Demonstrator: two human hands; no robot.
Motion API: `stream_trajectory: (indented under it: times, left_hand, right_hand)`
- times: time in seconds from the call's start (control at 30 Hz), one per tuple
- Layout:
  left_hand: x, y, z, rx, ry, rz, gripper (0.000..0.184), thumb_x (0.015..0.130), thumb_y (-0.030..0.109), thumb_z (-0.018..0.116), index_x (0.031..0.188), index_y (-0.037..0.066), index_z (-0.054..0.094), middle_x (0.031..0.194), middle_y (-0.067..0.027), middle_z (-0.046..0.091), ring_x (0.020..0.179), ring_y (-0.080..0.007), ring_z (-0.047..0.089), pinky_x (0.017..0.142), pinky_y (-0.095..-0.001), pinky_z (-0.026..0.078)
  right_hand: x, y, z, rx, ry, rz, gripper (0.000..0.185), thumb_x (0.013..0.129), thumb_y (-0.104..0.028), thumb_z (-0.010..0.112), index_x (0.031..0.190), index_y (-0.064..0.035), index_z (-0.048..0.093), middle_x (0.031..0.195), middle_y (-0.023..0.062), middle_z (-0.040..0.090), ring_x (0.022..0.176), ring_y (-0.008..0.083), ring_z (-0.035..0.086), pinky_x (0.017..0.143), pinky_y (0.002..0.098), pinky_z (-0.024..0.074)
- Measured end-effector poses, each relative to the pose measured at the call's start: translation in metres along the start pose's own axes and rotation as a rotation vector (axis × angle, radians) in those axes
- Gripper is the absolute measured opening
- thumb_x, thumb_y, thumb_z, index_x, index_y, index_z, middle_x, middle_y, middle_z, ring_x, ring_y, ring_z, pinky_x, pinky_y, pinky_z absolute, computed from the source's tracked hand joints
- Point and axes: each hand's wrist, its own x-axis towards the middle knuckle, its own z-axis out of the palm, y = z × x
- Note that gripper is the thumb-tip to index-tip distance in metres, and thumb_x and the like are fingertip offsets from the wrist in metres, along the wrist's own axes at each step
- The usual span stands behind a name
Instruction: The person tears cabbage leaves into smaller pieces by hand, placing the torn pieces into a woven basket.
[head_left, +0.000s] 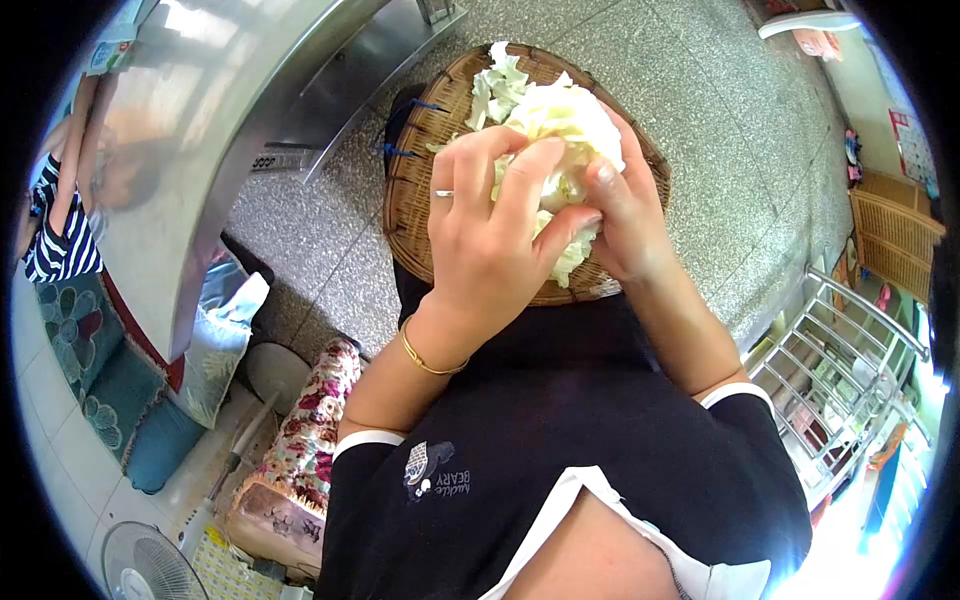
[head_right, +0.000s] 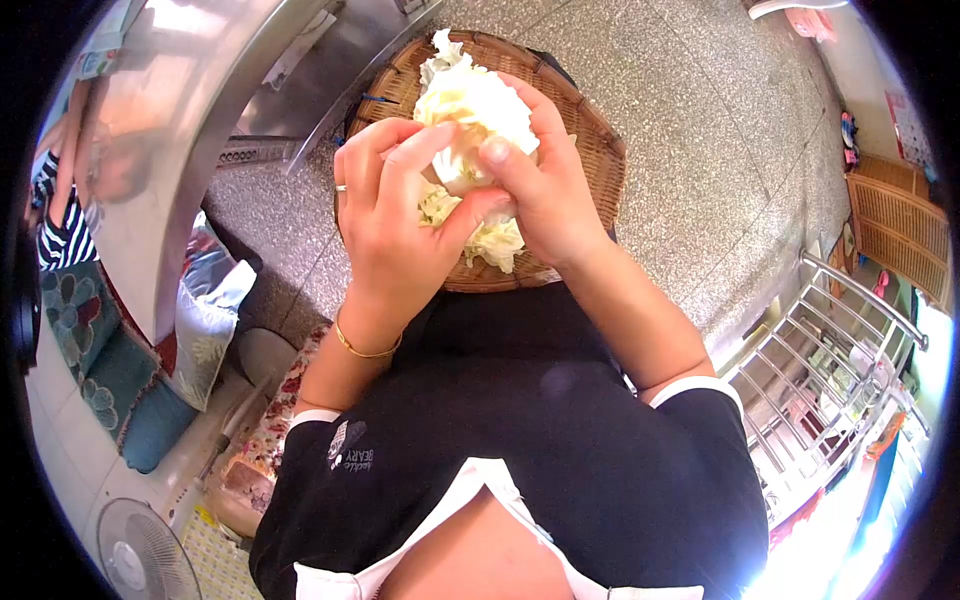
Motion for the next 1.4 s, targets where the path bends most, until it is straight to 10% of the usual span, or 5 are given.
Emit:
stream_trajectory:
  times: [0.43, 0.8, 1.23, 1.4]
  left_hand:
    - [-0.004, 0.003, 0.011, -0.183, 0.092, -0.149, 0.053, 0.058, 0.011, 0.084, 0.103, 0.004, 0.058, 0.097, -0.0109, 0.055, 0.087, -0.0263, 0.055, 0.074, -0.0351, 0.049]
    - [0.009, -0.018, -0.007, -0.284, -0.280, -0.022, 0.040, 0.056, 0.021, 0.084, 0.078, 0.006, 0.054, 0.082, -0.0081, 0.054, 0.076, -0.0269, 0.054, 0.066, -0.0360, 0.047]
    - [0.018, -0.022, -0.017, -0.094, -0.428, 0.204, 0.028, 0.062, 0.015, 0.076, 0.081, 0.008, 0.057, 0.083, -0.0048, 0.056, 0.085, -0.0253, 0.054, 0.076, -0.0350, 0.045]
    - [0.010, -0.018, -0.019, 0.075, -0.560, 0.098, 0.023, 0.071, 0.017, 0.070, 0.084, 0.008, 0.054, 0.079, -0.0049, 0.055, 0.071, -0.0239, 0.059, 0.061, -0.0341, 0.047]
  right_hand:
    - [-0.002, 0.005, -0.001, -0.278, 0.131, -0.170, 0.065, 0.085, -0.028, 0.068, 0.133, 0.0004, 0.035, 0.123, 0.0121, 0.050, 0.112, 0.0184, 0.050, 0.094, 0.0313, 0.0436]
    - [-0.010, 0.011, -0.002, -0.126, 0.181, -0.056, 0.056, 0.089, -0.017, 0.064, 0.133, -0.0001, 0.035, 0.122, 0.0126, 0.050, 0.110, 0.0176, 0.051, 0.092, 0.0309, 0.0454]
    - [-0.008, 0.016, 0.005, 0.070, 0.257, 0.012, 0.054, 0.090, -0.017, 0.063, 0.133, -0.0004, 0.035, 0.121, 0.0111, 0.052, 0.109, 0.0167, 0.053, 0.092, 0.0311, 0.0462]
    - [-0.002, 0.017, 0.005, 0.055, 0.243, -0.001, 0.053, 0.090, -0.017, 0.063, 0.132, -0.0003, 0.036, 0.120, 0.0106, 0.053, 0.107, 0.0161, 0.054, 0.091, 0.0304, 0.0466]
